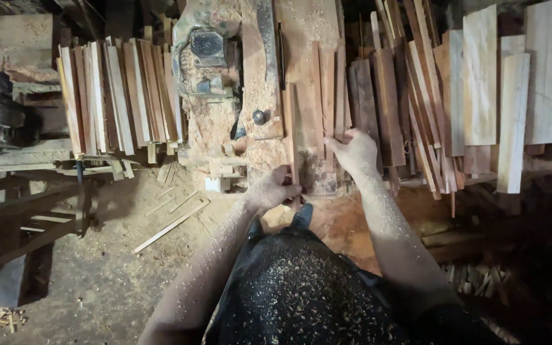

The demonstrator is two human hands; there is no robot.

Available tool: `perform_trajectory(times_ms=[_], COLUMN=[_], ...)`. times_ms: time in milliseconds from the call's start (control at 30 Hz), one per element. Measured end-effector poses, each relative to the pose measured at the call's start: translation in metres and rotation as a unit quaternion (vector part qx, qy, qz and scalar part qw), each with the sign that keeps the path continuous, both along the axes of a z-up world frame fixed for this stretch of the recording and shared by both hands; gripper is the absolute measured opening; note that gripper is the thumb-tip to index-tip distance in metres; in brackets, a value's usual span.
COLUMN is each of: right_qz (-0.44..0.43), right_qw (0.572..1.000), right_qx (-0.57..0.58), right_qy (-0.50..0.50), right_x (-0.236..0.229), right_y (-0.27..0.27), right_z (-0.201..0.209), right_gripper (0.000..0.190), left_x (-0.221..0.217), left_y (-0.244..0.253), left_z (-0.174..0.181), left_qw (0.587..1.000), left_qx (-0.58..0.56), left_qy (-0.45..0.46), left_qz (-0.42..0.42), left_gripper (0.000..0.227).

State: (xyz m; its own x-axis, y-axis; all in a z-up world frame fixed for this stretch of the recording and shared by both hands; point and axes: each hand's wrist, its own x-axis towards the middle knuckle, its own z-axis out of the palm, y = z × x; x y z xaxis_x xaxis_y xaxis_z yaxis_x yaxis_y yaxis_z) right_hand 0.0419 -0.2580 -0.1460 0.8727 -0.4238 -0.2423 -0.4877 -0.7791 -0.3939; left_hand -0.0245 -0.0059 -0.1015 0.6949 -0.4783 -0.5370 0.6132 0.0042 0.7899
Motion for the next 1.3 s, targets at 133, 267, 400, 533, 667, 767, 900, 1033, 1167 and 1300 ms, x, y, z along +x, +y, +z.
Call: perform_trajectory(times_ms=[133, 267, 400, 533, 667, 767, 900, 1033, 1167, 1300], right_qz=[0.003, -0.085, -0.114, -0.109, 0.081, 0.032, 0.090, 0.066, 0.048, 0.019], right_qw=[0.997, 0.951, 0.919, 0.904, 0.968, 0.904, 0.973, 0.985, 0.990, 0.992], right_qx=[0.080, 0.292, 0.375, 0.413, 0.234, 0.422, 0.212, 0.149, 0.131, 0.118], right_qy=[0.005, -0.049, -0.037, -0.018, -0.049, 0.053, 0.026, 0.055, 0.022, -0.037], right_x=[-0.002, -0.019, -0.031, -0.044, -0.055, -0.057, -0.043, -0.032, -0.017, -0.002], right_y=[-0.003, 0.019, 0.014, 0.014, 0.018, 0.016, 0.004, 0.007, 0.016, 0.030], right_z=[-0.006, 0.045, 0.073, 0.082, 0.070, 0.091, 0.057, 0.019, 0.027, 0.038], right_gripper=[0.066, 0.043, 0.031, 0.049, 0.030, 0.034, 0.029, 0.051, 0.044, 0.054], left_x=[0.009, 0.024, 0.043, 0.047, 0.043, 0.052, 0.051, 0.045, 0.035, 0.038], left_y=[0.003, -0.020, -0.034, -0.051, -0.063, -0.069, -0.062, -0.052, -0.040, -0.038], left_z=[0.049, 0.018, -0.005, -0.038, 0.009, -0.018, -0.046, -0.022, 0.030, -0.009], left_qw=[0.999, 0.999, 0.997, 0.995, 0.994, 0.995, 0.994, 0.993, 0.991, 0.993], left_qx=[0.030, 0.023, 0.060, 0.074, 0.073, 0.064, 0.069, 0.029, -0.005, -0.016], left_qy=[-0.013, -0.014, -0.031, -0.019, 0.002, 0.008, 0.005, 0.008, 0.005, -0.002], left_qz=[-0.020, 0.036, 0.039, 0.057, 0.085, 0.079, 0.088, 0.116, 0.135, 0.113], left_gripper=[0.060, 0.058, 0.054, 0.053, 0.056, 0.054, 0.048, 0.041, 0.030, 0.027])
